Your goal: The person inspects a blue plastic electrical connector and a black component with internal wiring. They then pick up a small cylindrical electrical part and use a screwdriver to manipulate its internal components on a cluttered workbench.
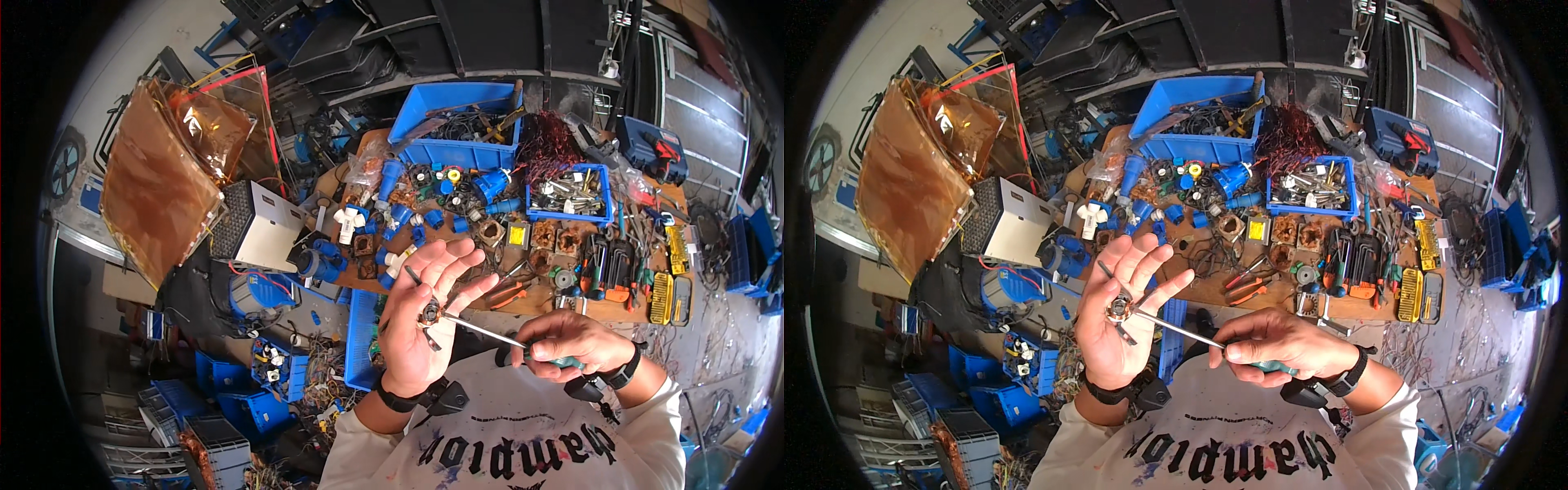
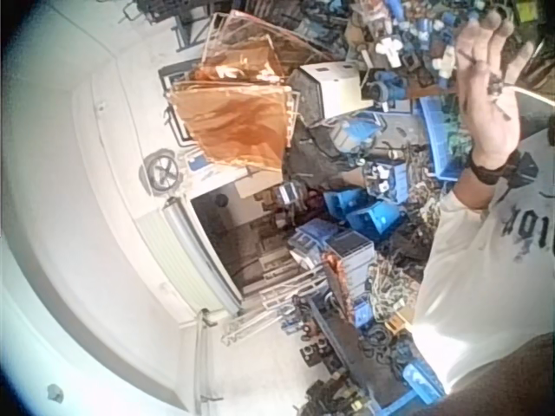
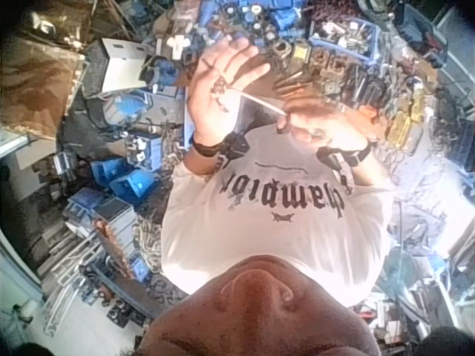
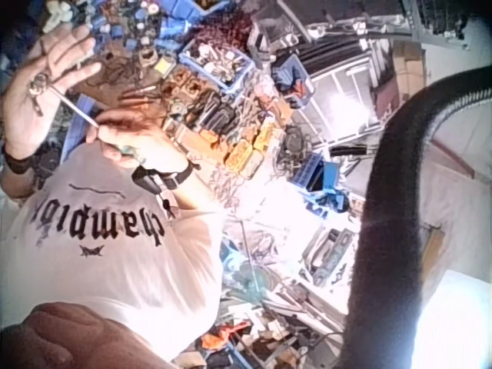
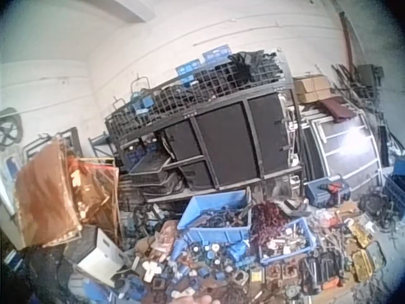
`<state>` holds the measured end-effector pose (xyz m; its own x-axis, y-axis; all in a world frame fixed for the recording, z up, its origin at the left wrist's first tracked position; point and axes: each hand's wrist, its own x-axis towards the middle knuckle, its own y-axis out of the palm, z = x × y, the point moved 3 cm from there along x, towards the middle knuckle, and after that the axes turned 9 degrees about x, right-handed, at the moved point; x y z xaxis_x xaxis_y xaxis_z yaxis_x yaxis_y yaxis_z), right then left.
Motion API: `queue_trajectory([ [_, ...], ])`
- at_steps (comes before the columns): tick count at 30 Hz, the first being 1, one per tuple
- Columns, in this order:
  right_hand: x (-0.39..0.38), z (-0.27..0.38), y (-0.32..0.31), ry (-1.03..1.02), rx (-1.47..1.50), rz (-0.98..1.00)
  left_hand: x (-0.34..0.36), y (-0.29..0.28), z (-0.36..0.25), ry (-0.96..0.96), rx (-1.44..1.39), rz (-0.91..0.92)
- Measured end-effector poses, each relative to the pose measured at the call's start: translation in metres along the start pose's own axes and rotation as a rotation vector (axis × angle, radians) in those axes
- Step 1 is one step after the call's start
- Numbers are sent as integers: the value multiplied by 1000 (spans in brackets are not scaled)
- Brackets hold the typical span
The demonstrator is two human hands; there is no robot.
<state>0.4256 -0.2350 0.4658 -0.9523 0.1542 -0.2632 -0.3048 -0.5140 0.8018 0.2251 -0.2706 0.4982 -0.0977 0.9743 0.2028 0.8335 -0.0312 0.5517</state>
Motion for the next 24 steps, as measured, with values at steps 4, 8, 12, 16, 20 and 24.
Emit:
queue_trajectory([
  [4, 0, -2, -2, -480, -729, -258, 0, -2, 7, -62, -38, -54],
  [8, -9, 13, 23, -727, -1323, -436, -1, -3, 6, -114, -99, -74],
  [12, -12, 15, 27, -675, -1411, -446, 0, 0, 6, -179, -208, -61],
  [16, -10, 11, 21, -697, -1282, -394, -1, 0, 7, -185, -206, -23],
  [20, -6, 5, 10, -597, -981, -254, -4, 1, 6, -165, -176, -12],
  [24, -8, 6, 19, -666, -1163, -349, -4, -2, 7, -169, -147, -85],
])
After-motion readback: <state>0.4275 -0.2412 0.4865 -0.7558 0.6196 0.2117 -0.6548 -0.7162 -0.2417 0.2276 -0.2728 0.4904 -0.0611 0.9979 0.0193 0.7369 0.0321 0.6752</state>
